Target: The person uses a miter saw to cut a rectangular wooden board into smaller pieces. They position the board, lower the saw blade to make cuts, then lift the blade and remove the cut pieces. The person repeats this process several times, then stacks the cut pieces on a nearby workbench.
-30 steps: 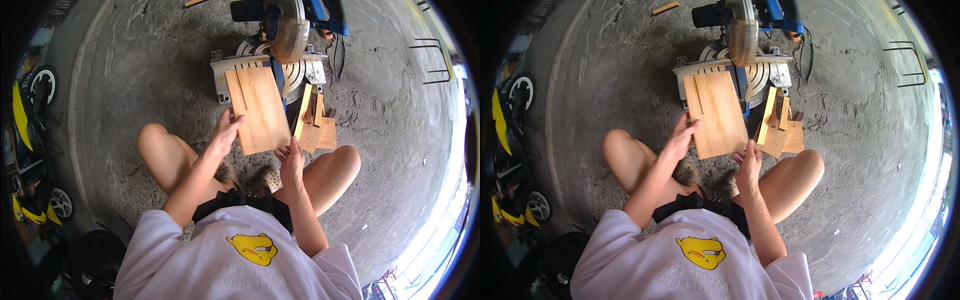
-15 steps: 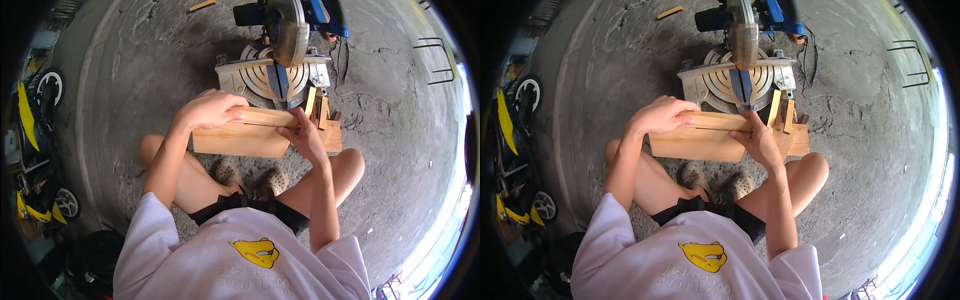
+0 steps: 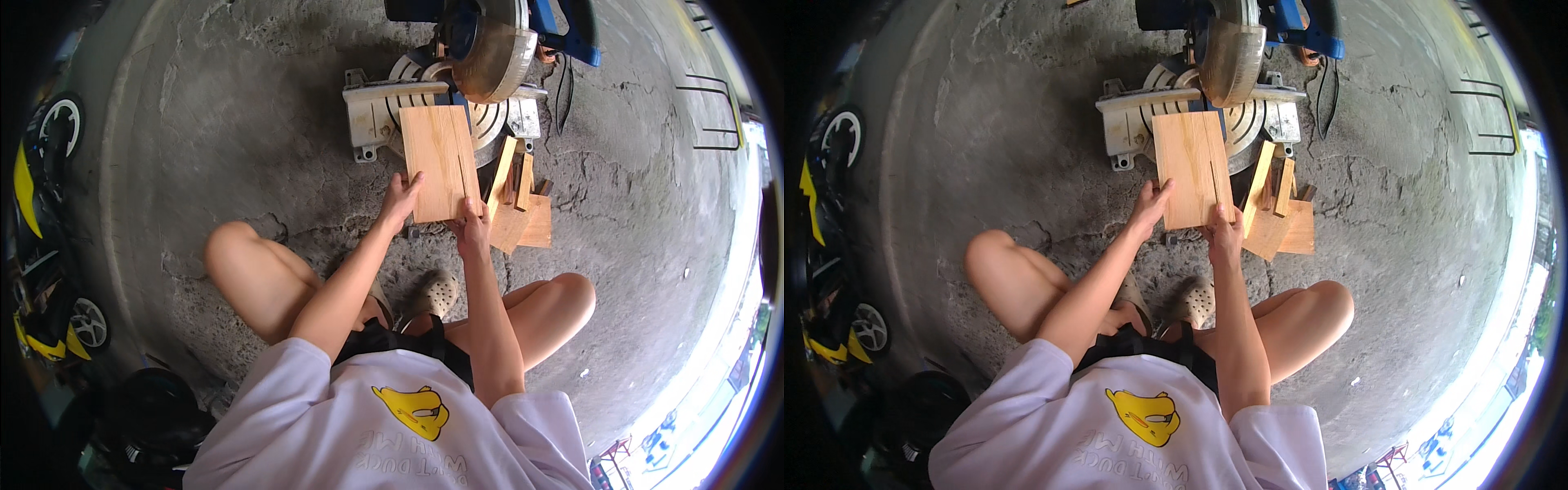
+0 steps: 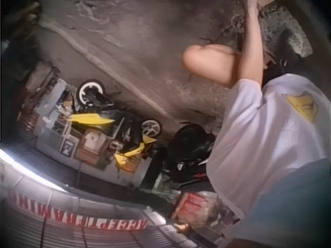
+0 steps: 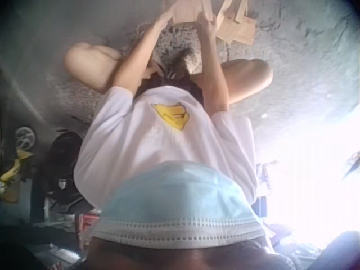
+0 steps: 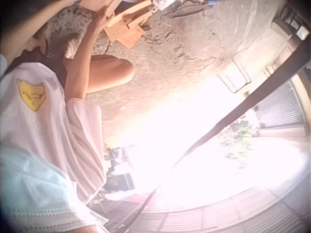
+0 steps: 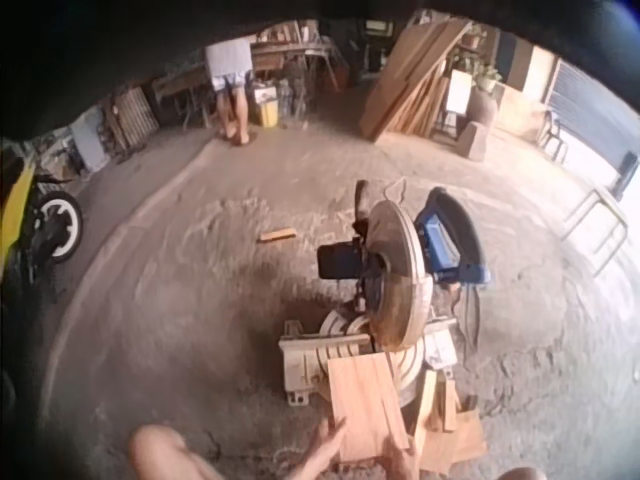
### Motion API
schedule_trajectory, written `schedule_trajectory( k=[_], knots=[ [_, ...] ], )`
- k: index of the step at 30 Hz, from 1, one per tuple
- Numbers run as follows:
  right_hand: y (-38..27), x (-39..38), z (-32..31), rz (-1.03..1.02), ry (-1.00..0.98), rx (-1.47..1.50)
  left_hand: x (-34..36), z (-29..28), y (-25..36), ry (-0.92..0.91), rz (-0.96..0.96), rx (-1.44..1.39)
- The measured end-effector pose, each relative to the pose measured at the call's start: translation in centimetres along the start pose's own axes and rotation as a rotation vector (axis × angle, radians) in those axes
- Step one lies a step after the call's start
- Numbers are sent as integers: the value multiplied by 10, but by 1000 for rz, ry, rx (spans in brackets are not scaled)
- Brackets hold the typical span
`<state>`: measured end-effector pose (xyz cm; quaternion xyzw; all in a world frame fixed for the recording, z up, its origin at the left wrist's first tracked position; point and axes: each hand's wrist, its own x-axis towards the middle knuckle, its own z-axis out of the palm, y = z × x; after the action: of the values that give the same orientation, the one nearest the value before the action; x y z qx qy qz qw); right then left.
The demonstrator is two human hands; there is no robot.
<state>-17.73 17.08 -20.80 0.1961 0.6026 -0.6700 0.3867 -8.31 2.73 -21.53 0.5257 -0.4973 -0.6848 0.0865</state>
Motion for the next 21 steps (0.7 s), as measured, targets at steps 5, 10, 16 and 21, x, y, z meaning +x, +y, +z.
schedule_trajectory(
  k=[5,10,16,21],
  knots=[
    [-23,46,-21,-416,213,-825,27,38,20,128,-97,150],
    [-211,22,68,-1095,428,-778,53,9,-11,156,103,118],
    [-457,78,169,-1158,-255,-1117,64,36,-5,215,169,171],
    [-464,85,267,-897,-9,-1771,95,36,-1,255,136,89]
  ],
)
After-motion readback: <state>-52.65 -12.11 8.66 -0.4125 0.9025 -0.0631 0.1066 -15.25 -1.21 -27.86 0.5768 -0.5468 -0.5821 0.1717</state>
